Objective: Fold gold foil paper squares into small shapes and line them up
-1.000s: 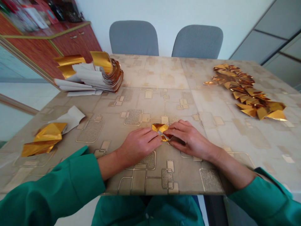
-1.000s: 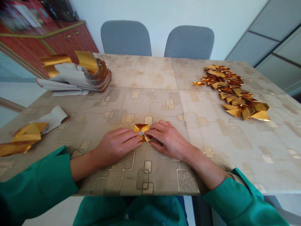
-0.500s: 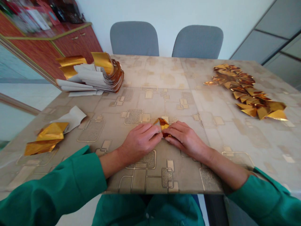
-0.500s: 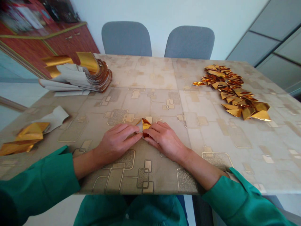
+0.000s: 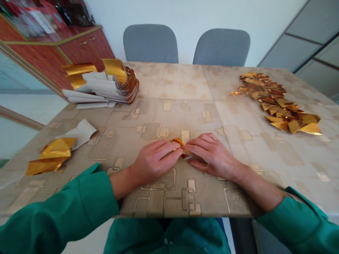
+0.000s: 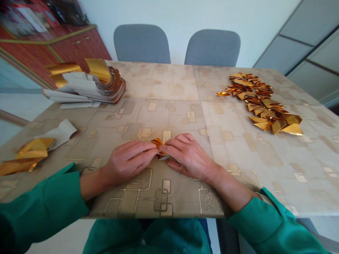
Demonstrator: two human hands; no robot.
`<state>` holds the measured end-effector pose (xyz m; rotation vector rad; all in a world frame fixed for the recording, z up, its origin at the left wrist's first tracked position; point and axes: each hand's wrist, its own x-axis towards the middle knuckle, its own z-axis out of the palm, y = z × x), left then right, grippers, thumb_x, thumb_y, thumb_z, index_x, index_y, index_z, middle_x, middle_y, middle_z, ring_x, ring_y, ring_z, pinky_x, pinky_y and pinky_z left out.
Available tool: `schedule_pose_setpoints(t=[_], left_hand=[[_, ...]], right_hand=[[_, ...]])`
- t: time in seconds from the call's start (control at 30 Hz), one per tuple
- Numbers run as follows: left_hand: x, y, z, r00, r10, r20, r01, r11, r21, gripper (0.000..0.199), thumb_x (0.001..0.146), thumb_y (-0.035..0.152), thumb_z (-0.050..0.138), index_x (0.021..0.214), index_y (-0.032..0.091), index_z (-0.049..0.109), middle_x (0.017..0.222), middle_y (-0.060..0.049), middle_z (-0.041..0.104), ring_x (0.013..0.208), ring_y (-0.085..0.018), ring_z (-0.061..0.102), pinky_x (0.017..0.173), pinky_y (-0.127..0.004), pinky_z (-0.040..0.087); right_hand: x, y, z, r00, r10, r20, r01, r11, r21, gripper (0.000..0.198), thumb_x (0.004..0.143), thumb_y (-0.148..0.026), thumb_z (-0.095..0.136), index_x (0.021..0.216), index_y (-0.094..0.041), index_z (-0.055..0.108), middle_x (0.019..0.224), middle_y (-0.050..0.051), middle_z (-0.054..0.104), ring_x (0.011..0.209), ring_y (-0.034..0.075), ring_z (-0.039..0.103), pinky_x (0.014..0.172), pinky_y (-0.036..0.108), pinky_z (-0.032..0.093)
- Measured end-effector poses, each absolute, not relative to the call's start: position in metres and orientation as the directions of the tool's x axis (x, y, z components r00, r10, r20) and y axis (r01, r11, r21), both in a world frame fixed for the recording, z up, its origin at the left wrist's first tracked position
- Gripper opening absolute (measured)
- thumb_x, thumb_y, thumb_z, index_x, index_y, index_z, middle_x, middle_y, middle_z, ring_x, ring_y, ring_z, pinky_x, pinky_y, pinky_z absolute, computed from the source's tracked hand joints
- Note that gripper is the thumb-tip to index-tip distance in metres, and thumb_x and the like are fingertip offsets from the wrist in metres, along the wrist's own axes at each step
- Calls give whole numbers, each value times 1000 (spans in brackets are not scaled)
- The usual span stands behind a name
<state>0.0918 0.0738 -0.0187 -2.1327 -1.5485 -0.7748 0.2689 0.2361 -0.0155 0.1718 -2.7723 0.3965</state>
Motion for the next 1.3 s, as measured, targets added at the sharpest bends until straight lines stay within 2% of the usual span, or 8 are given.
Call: schedule_pose_setpoints(t=[0.17, 0.3, 0.43, 0.53, 0.67, 0.83, 1.1, 1.3], left_hand=[[90, 74, -22, 237, 731, 639, 929, -363, 71, 12, 96, 13, 56, 101, 15, 67, 99, -6, 70, 85, -14, 64, 75, -26, 55], [90, 71, -25, 304, 810, 501, 917, -392, 78, 13, 97, 19, 56, 96, 16, 69, 89, -4, 69, 82, -15, 62, 75, -28, 55], [90, 64, -27, 337, 839, 427, 911, -406, 79, 17, 100, 19, 52, 100, 16, 69, 92, -5, 69, 83, -16, 62, 74, -28, 54], [91, 59, -27, 352, 836, 420, 907, -416, 67, 19, 100, 20, 50, 107, 14, 68, 97, -7, 69, 88, -17, 63, 77, -31, 56], [93, 57, -29, 372, 836, 403, 898, -435, 73, 20, 100, 24, 52, 108, 13, 67, 97, -7, 69, 93, -19, 64, 84, -34, 57], [94, 57, -29, 399, 827, 396, 890, -454, 50, 20, 98, 18, 53, 113, 12, 65, 101, -6, 69, 96, -19, 63, 86, -35, 57], [98, 56, -27, 414, 826, 382, 890, -456, 22, 21, 99, 16, 50, 112, 10, 66, 98, -9, 69, 97, -21, 62, 87, -36, 56], [100, 51, -31, 362, 868, 341, 916, -398, 41, 27, 99, 17, 47, 120, 10, 62, 104, -10, 68, 99, -23, 62, 88, -38, 56]], right_hand=[[269, 235, -15, -926, -72, 370, -169, 957, -235, 17, 96, -21, 53, 109, -21, 64, 107, 5, 70, 96, 20, 55, 87, 36, 39], [269, 234, -14, -943, -121, 309, -193, 957, -217, 21, 101, -27, 49, 97, -22, 69, 94, 5, 70, 92, 19, 55, 84, 36, 38], [269, 237, -12, -956, -170, 241, -233, 935, -267, 23, 101, -28, 48, 100, -23, 71, 95, 4, 71, 96, 18, 56, 87, 35, 36], [270, 241, -13, -957, -155, 245, -237, 905, -353, 21, 101, -30, 51, 105, -24, 71, 102, 3, 70, 98, 17, 56, 88, 35, 36], [271, 245, -17, -963, -91, 255, -208, 854, -477, 18, 99, -32, 55, 105, -24, 70, 105, 3, 70, 98, 16, 58, 89, 35, 36], [268, 243, -23, -964, 24, 263, -134, 815, -564, 13, 95, -33, 62, 90, -22, 68, 87, 0, 69, 84, 15, 60, 82, 33, 36], [263, 230, -28, -944, 235, 231, 67, 823, -564, 16, 88, -29, 70, 76, -21, 65, 80, 0, 66, 78, 15, 55, 74, 31, 31], [263, 222, -28, -924, 314, 218, 151, 823, -547, 17, 84, -27, 75, 74, -21, 63, 80, -3, 66, 81, 16, 53, 77, 32, 27]])
